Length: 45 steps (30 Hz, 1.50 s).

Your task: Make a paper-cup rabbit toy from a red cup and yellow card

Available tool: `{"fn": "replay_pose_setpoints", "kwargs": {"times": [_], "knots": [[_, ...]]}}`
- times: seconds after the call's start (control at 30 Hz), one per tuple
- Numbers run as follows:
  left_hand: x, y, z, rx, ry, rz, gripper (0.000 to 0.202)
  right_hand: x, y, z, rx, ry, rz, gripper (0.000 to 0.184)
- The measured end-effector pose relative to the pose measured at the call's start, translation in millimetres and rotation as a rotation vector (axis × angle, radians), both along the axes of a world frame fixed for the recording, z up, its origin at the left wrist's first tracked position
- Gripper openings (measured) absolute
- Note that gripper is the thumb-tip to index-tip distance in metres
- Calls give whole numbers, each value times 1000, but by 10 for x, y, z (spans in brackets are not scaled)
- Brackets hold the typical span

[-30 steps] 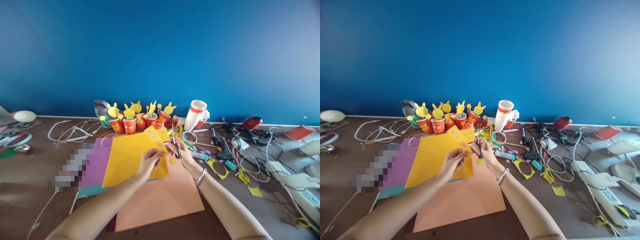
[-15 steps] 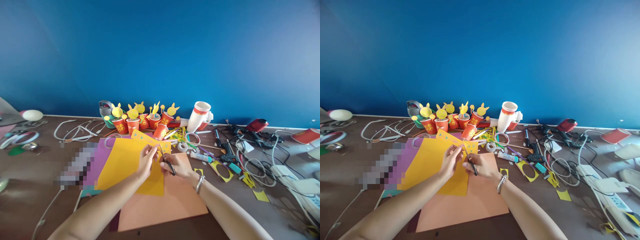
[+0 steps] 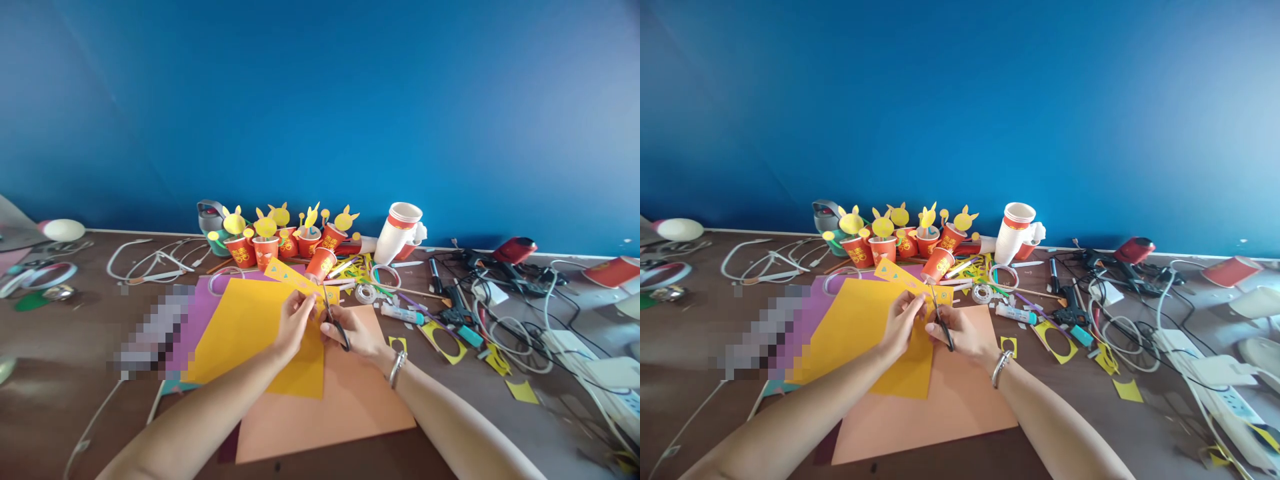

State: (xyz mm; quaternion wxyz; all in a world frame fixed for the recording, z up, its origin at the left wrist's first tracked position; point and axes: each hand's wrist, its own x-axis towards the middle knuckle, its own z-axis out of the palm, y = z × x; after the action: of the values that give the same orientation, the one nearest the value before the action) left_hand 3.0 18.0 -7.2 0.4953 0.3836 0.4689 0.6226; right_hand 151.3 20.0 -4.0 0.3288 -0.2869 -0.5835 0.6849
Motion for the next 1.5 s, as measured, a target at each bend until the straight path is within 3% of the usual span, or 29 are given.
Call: {"fn": "replay_pose_setpoints", "kwargs": {"times": [0.5, 1.5], "knots": [[0, -16, 65, -25, -40, -140, 24, 56, 43, -33, -4, 11, 42, 35], [-73, 57, 5, -5, -3, -195, 25, 18, 48, -100, -2, -55, 2, 40]]}}
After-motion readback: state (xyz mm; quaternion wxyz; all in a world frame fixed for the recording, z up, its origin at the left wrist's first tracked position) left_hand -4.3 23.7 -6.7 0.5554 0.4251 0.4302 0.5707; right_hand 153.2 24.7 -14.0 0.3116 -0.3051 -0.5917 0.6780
